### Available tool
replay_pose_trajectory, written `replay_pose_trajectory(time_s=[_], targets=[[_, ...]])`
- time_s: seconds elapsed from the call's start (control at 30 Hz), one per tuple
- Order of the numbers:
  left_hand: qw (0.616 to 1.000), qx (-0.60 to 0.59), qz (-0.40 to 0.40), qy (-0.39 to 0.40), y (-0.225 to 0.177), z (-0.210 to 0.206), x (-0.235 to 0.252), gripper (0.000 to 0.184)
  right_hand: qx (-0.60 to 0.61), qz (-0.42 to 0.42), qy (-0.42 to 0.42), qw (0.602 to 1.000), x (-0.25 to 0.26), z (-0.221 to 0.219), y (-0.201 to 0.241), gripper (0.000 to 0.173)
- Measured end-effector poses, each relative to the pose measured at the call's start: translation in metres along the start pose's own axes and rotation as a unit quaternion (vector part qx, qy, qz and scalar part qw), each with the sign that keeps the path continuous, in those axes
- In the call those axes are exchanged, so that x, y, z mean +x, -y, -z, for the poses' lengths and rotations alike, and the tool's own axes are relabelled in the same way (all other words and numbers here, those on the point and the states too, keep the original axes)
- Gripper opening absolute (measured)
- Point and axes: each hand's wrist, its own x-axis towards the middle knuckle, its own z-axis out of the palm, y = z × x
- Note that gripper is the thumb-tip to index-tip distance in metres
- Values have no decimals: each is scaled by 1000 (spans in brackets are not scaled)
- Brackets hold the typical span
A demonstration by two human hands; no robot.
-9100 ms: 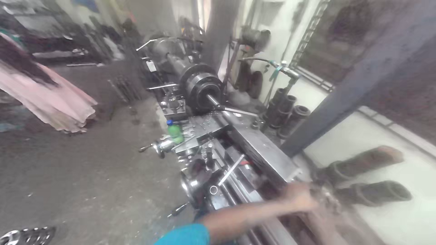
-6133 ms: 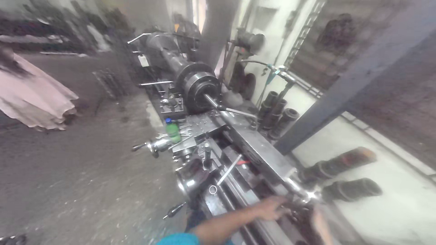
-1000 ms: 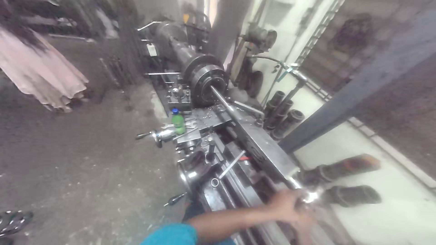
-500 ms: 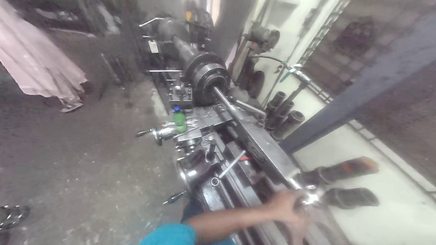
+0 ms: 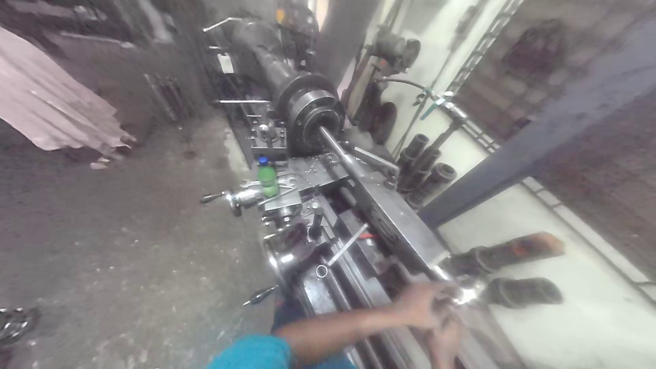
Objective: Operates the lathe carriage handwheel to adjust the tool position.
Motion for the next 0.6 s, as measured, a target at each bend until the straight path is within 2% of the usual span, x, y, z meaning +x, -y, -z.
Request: replay_pose_trajectory(time_s=[0.1,0.3,0.4,0.5,0.53,0.6], targets=[[1000,-9,2,3,3,-2,-2,50,-6,-30,12,999,-1,3,4,61],[999,-30,-17,-15,15,-4,-7,46,59,-110,42,991,4,18,23,72],[1000,-22,9,-6,23,-3,-12,44,122,-149,56,980,10,45,66,61],[999,2,37,19,38,-9,-15,49,170,-225,108,953,18,77,117,55],[999,7,39,25,44,-12,-15,52,193,-228,117,947,21,81,120,55],[999,10,41,34,54,-17,-17,54,246,-185,96,947,22,59,79,58]])
